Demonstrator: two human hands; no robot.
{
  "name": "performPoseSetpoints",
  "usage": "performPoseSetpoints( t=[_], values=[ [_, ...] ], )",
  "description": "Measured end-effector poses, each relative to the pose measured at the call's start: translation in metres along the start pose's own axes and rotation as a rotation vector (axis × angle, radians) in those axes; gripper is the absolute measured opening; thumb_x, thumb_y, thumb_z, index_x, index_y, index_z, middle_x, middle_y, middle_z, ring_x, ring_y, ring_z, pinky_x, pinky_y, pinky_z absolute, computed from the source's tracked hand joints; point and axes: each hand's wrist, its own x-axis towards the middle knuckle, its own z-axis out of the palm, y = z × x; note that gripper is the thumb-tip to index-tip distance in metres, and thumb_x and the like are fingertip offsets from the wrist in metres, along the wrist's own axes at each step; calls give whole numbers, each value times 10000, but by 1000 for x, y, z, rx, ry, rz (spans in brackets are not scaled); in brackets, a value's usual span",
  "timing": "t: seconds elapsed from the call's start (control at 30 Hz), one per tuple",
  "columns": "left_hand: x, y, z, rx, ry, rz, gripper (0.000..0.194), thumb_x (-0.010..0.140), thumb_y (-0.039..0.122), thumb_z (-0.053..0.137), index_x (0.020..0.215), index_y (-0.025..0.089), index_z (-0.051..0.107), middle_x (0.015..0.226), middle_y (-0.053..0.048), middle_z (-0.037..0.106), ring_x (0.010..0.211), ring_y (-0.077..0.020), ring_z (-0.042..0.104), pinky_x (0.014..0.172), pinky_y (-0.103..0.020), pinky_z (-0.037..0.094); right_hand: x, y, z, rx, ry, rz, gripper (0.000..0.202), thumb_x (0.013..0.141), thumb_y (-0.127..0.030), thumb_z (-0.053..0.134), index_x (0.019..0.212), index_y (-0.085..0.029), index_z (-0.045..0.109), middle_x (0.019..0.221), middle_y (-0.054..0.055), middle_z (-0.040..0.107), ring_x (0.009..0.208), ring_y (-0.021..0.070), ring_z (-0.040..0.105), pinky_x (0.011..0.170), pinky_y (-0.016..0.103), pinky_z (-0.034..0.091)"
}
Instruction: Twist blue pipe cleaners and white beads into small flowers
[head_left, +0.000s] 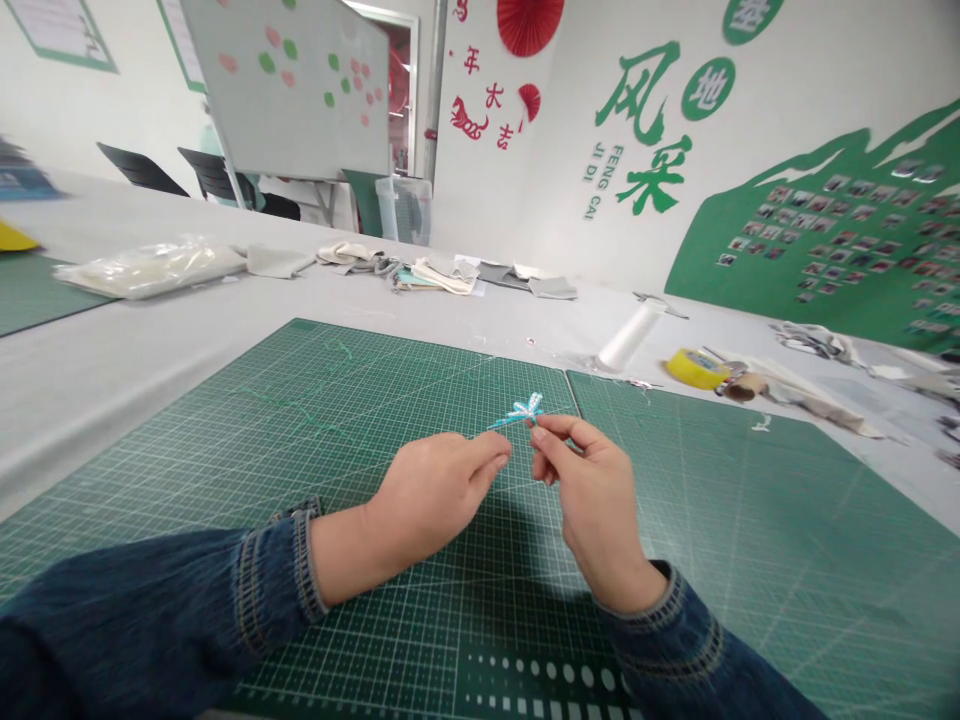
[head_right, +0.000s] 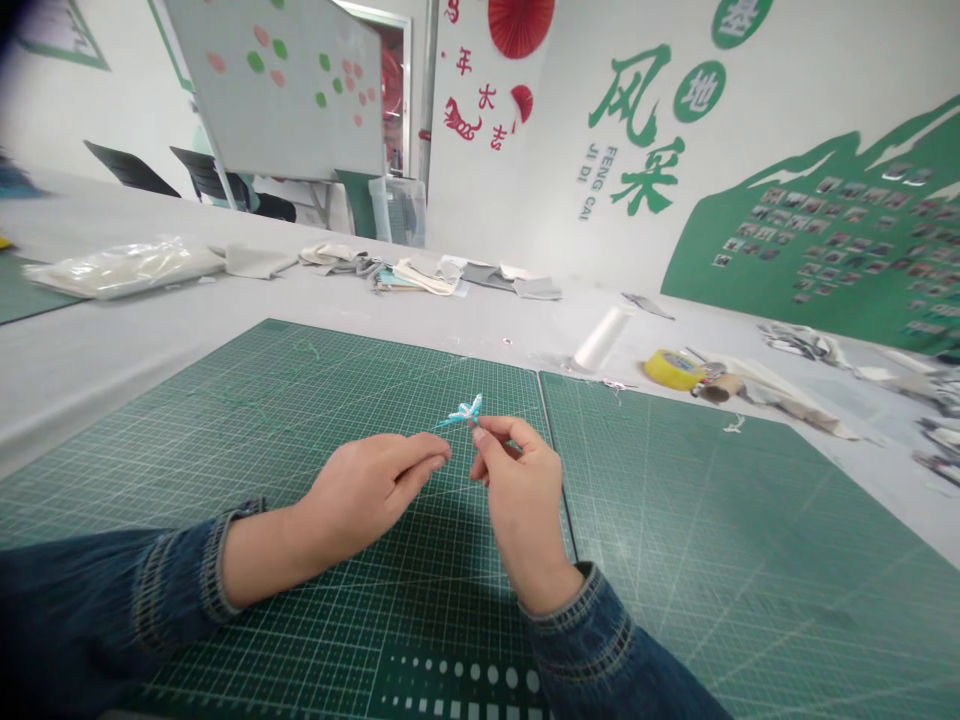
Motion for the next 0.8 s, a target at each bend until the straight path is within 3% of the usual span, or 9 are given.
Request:
performPoseSetpoints(
  t=[0.1,0.2,0.33,0.43,0.57,0.8],
  values=[
    [-2,-4,-1,266,150,216,209,983,254,457,992,247,665,629,15,588,593,-151,495,538,-280,334,-2,-1,0,-218,20,-105,91,844,-254,623,869,-190,681,624,-14,606,526,140,541,545,293,420],
    [-1,-6,-8,388,266,453,194,960,150,480,997,200,664,610,19,555,583,-147,441,553,-294,355,-3,-1,-1,-481,9,-343,105,863,-188,584,839,-199,686,765,15,626,649,158,584,628,311,443],
    [1,-5,-20,445,371,590,173,948,123,502,964,146,673,623,6,544,586,-151,406,549,-308,347,-8,-1,0,-758,-55,-530,163,895,-140,535,862,-190,687,824,36,627,748,175,599,682,312,438],
    [2,-8,-23,426,355,569,187,948,126,500,956,154,685,616,8,541,583,-151,399,548,-306,349,-12,-1,0,-900,-106,-584,175,921,-154,509,885,-185,678,869,49,641,736,175,601,636,302,423],
    [6,-17,-21,306,274,413,195,961,198,505,961,197,700,632,10,583,615,-147,459,585,-293,386,-16,-1,1,-1015,-187,-660,177,930,-163,504,875,-181,671,859,45,646,677,170,587,568,299,394],
    [20,-24,-28,30,135,214,223,953,288,522,911,224,732,782,-11,718,757,-161,614,684,-286,442,-16,-7,0,-934,-328,-670,215,948,-149,477,880,-178,679,842,52,638,715,173,600,652,308,455]
  ],
)
